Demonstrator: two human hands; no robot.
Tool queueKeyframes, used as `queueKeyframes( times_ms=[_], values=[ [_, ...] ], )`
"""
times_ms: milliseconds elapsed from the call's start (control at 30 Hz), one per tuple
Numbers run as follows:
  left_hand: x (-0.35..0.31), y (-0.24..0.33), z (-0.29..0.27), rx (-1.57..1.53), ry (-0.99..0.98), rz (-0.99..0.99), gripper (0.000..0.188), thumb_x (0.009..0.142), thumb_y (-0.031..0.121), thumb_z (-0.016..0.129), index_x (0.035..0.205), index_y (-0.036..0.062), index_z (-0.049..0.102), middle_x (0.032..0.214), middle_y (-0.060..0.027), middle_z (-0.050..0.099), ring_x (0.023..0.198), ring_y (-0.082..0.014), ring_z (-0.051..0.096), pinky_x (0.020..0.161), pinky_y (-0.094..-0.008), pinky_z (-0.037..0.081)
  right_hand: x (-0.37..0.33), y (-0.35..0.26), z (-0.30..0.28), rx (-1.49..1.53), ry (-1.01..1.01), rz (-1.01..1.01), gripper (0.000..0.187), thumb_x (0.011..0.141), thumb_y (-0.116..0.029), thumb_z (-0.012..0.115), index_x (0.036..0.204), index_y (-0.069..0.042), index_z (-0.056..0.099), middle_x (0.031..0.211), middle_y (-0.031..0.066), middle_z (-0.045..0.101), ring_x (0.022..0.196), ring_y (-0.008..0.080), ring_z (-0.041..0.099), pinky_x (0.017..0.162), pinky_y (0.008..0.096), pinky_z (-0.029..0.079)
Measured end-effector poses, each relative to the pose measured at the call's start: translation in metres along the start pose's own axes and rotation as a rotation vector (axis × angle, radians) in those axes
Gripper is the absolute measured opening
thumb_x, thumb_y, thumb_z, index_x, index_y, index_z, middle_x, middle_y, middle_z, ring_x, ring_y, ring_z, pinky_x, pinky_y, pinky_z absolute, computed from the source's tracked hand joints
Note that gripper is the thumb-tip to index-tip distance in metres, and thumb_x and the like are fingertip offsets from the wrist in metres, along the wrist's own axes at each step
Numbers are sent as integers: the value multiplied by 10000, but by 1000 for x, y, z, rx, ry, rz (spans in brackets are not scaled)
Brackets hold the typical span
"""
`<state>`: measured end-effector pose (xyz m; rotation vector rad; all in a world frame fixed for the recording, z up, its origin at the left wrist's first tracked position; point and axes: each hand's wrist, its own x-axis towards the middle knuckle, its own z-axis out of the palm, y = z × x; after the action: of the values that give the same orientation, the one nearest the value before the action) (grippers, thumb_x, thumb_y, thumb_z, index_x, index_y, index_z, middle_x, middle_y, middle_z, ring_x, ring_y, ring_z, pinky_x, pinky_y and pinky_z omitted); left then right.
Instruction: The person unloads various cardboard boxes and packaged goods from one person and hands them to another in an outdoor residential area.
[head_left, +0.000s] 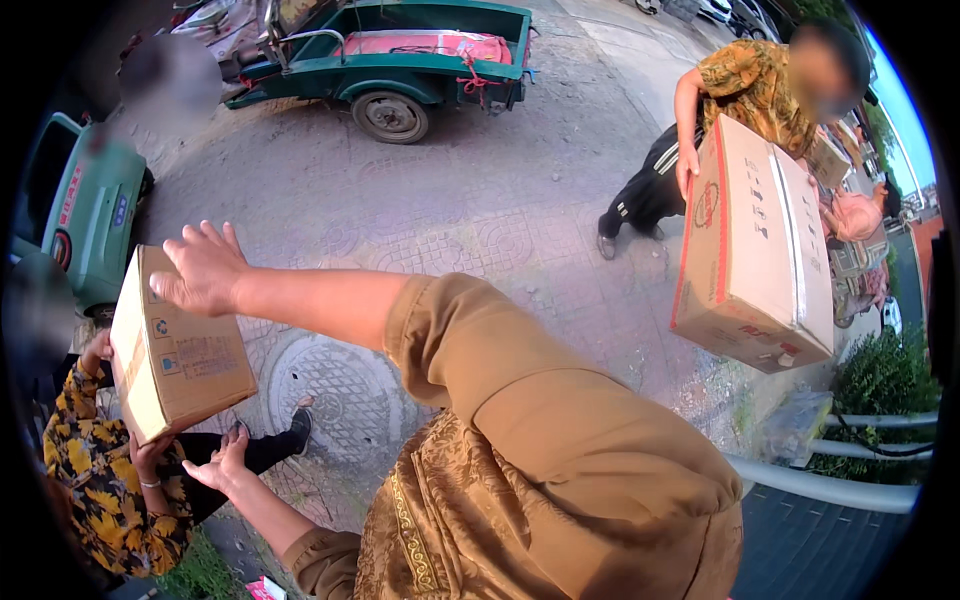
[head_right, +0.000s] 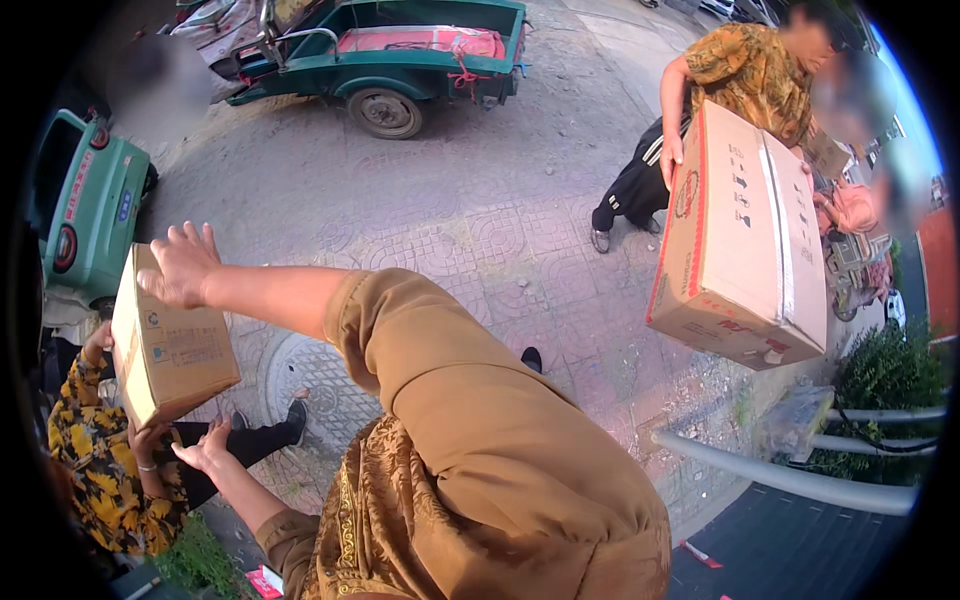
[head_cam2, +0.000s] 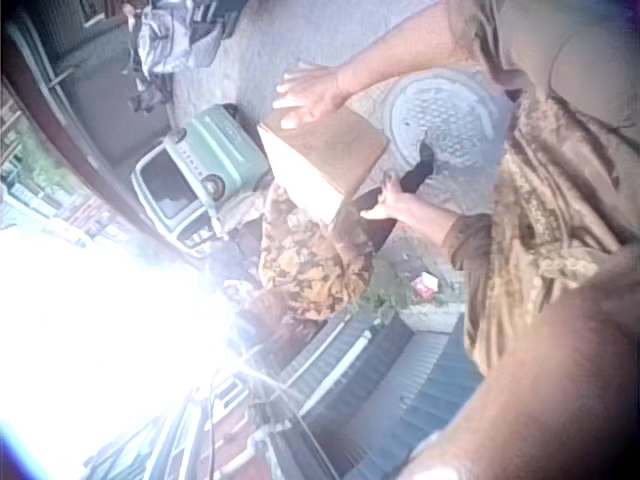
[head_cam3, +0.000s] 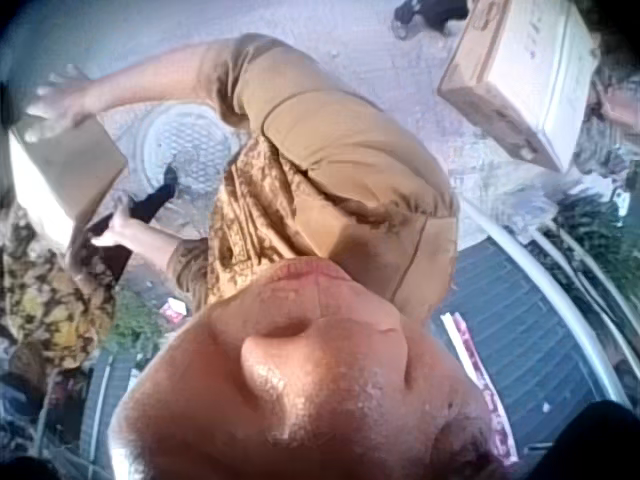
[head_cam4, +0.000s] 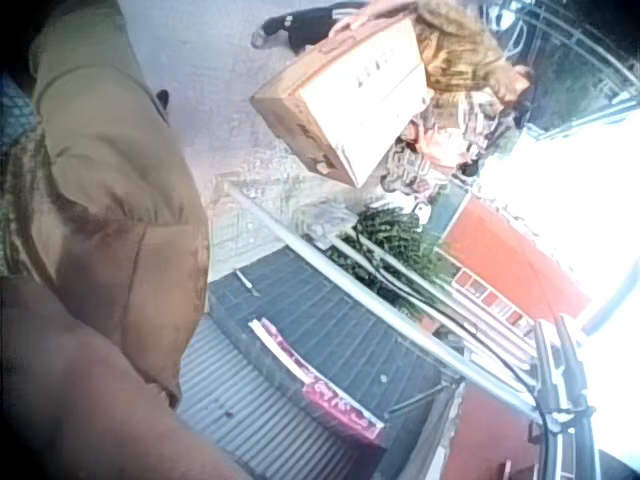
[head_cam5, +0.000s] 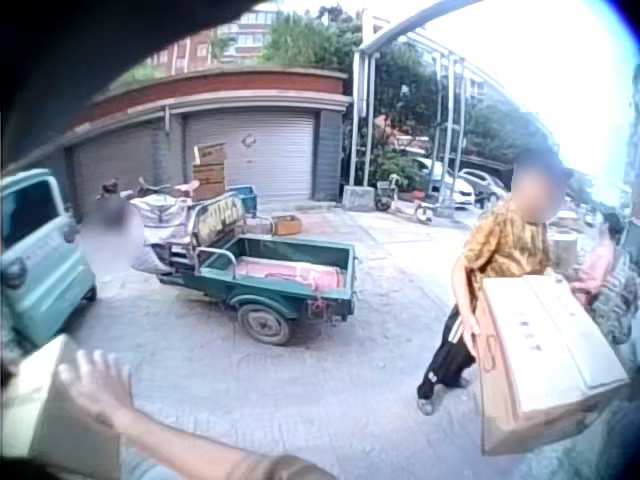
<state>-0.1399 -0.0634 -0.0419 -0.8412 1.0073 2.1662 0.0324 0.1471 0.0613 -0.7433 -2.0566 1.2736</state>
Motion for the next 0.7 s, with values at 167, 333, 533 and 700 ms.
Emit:
queueKeyframes(
  times_ms=[167,333,533,700],
  values=[
    [-132,-236,36,608,-963,-836,856,793,652,406,1424,155,113,1467,-151,111,1346,-320,104,1058,-508,159,-212,-21,-148,-617,205,-331,741,663,-384,703,1299,-120,433,1431,260,142,1326,474,-12,997,653,27],
    [-204,-430,40,1332,-1291,-934,983,718,644,557,1434,164,85,1466,-221,34,1337,-431,3,1044,-569,39,-408,-75,-353,-1216,968,91,726,690,-336,709,1298,-60,423,1343,250,347,1281,386,262,1041,473,169],
    [-370,-557,-14,1549,-1551,-1080,1026,698,583,641,1430,139,74,1457,-232,49,1335,-419,-1,1048,-566,37,-709,-28,-457,-200,1480,660,694,855,-501,494,1317,4,377,1324,175,406,1235,255,371,1020,345,280],
    [-404,-577,-35,1201,-1716,-1298,802,747,413,659,1346,37,281,1286,-199,433,1183,-263,446,982,-410,385,-732,24,-408,426,1417,394,670,869,-486,454,1267,51,408,1231,159,501,1133,210,483,954,315,370]
  ],
)
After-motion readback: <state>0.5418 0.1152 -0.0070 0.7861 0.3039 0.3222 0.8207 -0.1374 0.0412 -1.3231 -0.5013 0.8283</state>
